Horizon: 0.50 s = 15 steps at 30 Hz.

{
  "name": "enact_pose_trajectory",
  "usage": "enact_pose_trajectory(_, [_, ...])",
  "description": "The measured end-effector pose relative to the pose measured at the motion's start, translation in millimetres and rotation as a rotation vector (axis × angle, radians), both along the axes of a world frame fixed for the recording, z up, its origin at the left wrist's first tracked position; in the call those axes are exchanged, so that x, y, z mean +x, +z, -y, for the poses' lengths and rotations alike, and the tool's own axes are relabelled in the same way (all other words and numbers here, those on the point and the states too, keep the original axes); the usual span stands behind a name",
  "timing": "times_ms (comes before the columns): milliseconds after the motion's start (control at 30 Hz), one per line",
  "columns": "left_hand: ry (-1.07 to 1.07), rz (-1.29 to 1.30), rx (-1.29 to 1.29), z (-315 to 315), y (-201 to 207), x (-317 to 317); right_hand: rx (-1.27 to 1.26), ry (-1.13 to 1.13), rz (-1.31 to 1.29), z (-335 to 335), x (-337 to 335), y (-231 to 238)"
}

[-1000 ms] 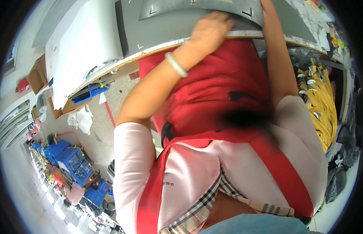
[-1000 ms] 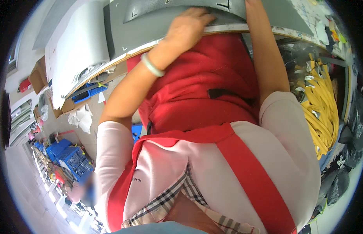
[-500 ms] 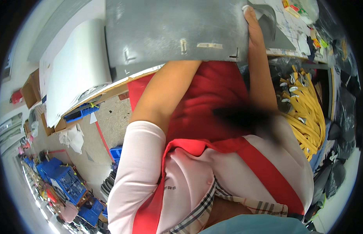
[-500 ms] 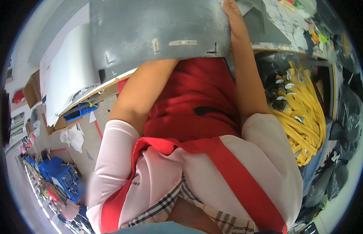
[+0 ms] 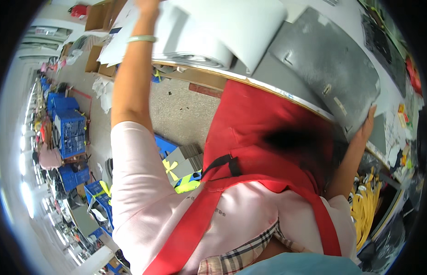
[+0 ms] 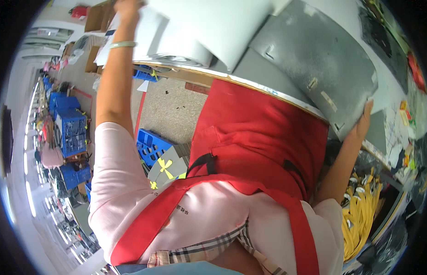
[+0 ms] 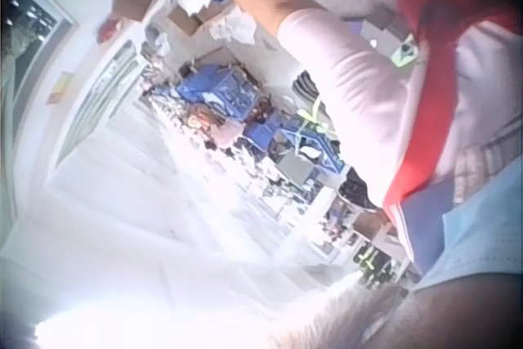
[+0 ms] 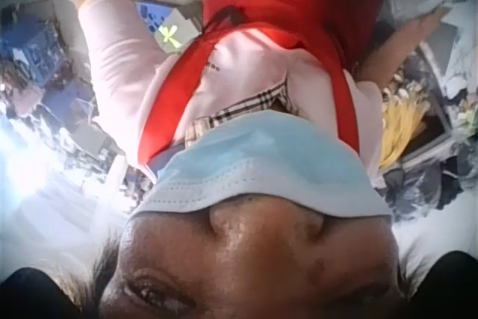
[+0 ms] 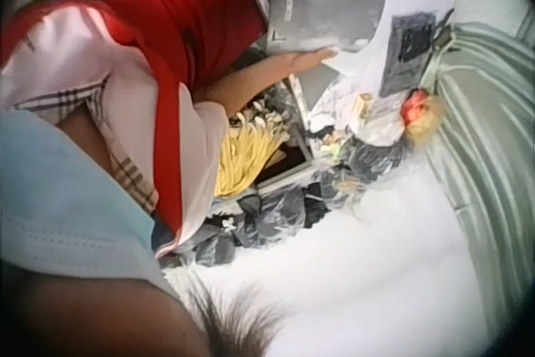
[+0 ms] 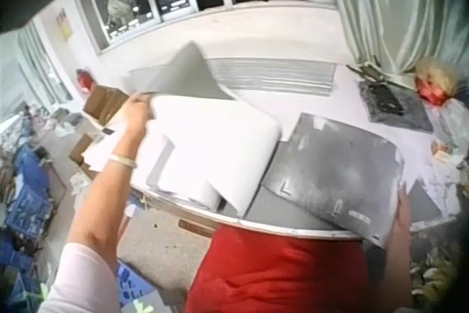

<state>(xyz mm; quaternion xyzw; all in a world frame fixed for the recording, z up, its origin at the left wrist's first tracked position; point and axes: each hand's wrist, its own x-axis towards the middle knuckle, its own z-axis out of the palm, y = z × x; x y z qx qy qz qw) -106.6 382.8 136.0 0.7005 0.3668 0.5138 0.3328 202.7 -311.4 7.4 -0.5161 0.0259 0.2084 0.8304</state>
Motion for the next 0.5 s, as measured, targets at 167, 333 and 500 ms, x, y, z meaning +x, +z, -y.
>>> enact_pose_trajectory(167, [0.47,-1.142,0.126,-70,8,-176,-0.091,0.004,-0.015,2,10,1])
enact_pose_trajectory(333, [0.592,-0.586,-0.056,-15,-110,-169,-0.195,0.002,0.113,3,26,3])
enact_pose_trajectory(500, [0.635,-0.361,-0.197,-12,-103,-218,-0.222,0.117,0.16,-39,27,2])
